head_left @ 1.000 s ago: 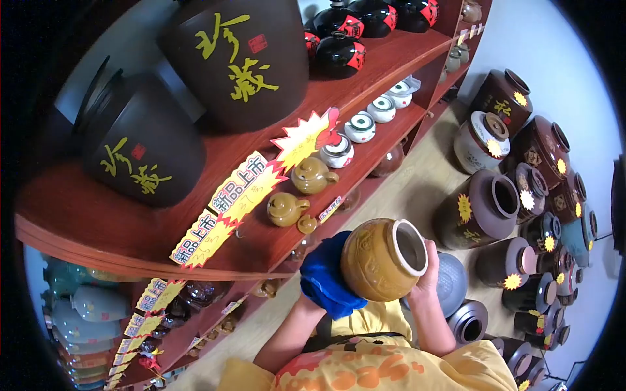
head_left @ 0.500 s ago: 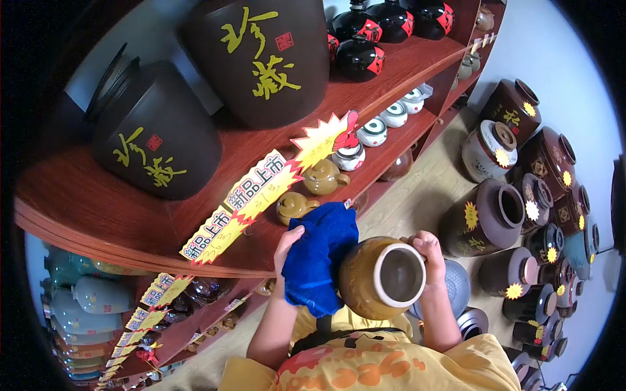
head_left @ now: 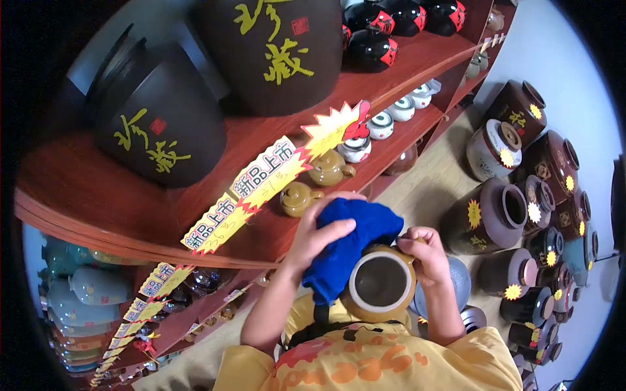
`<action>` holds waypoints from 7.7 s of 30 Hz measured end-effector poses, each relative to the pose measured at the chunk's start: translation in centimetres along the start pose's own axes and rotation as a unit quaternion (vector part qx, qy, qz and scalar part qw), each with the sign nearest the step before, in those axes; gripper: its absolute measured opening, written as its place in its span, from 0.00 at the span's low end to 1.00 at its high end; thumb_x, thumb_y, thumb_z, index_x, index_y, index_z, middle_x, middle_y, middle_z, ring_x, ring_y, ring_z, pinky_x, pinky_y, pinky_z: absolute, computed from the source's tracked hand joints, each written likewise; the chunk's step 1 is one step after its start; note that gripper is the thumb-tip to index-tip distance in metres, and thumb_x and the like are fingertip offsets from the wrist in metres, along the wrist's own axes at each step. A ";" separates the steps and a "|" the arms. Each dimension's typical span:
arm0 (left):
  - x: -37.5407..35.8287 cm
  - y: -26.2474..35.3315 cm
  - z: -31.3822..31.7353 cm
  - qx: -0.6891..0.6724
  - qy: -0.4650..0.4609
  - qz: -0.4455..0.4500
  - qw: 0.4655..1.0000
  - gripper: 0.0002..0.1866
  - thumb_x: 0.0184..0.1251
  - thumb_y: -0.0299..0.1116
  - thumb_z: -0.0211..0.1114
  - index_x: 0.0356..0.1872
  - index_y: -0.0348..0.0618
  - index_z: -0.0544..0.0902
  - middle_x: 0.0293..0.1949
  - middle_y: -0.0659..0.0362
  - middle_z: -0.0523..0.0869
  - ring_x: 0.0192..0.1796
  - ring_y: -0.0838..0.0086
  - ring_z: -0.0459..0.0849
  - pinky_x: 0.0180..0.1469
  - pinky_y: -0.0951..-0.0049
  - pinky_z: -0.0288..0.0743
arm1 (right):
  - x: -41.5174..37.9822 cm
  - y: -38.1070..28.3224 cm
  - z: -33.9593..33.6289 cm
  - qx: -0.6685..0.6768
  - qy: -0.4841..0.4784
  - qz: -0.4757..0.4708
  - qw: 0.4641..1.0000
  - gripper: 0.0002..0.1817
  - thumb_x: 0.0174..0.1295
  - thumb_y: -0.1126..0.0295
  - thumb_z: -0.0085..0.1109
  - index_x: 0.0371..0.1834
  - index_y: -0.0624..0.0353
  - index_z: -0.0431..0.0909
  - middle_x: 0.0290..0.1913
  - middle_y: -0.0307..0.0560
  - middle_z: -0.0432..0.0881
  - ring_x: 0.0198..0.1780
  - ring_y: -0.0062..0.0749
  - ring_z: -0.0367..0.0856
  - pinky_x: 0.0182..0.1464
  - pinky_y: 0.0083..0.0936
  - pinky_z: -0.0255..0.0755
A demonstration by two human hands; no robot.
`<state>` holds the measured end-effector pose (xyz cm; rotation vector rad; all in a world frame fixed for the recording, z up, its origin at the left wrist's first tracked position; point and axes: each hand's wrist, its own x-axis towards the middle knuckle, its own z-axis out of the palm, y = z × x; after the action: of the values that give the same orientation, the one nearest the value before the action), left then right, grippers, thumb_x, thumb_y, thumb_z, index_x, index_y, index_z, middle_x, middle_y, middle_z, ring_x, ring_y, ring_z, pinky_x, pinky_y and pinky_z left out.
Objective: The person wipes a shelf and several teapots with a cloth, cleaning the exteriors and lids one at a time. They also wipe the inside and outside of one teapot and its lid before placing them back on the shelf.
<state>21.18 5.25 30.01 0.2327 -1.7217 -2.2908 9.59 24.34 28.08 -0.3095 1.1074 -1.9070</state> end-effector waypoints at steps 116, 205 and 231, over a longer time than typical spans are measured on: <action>-2.0 -32.8 -27.5 0.698 0.290 -0.320 0.571 0.35 0.44 0.38 0.72 0.58 0.60 0.71 0.62 0.62 0.71 0.54 0.54 0.76 0.53 0.52 0.69 | 1.3 24.9 -10.1 0.007 0.288 0.051 0.956 0.15 0.55 0.86 0.56 0.17 0.60 0.63 0.24 0.38 0.72 0.26 0.18 0.67 0.28 0.18 0.63; 0.6 -34.6 -34.3 0.767 0.394 -0.214 0.459 0.34 0.57 0.30 0.65 0.65 0.50 0.60 0.65 0.49 0.62 0.66 0.48 0.61 0.66 0.43 0.54 | 3.5 29.8 -9.2 -0.023 0.279 0.030 0.959 0.24 0.52 0.87 0.58 0.14 0.56 0.52 0.17 0.34 0.59 0.21 0.18 0.54 0.24 0.19 0.49; 1.3 -30.8 -28.7 0.701 0.023 -0.594 0.394 0.41 0.34 0.51 0.77 0.54 0.40 0.77 0.57 0.46 0.77 0.58 0.58 0.78 0.56 0.59 0.76 | 2.9 28.6 -9.6 0.019 0.274 0.015 0.961 0.24 0.51 0.86 0.60 0.14 0.57 0.51 0.16 0.33 0.59 0.22 0.17 0.54 0.24 0.19 0.49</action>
<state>24.55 -13.39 -7.61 2.2861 -3.3966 0.1288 18.55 21.49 -0.76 0.2776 1.4146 -2.0408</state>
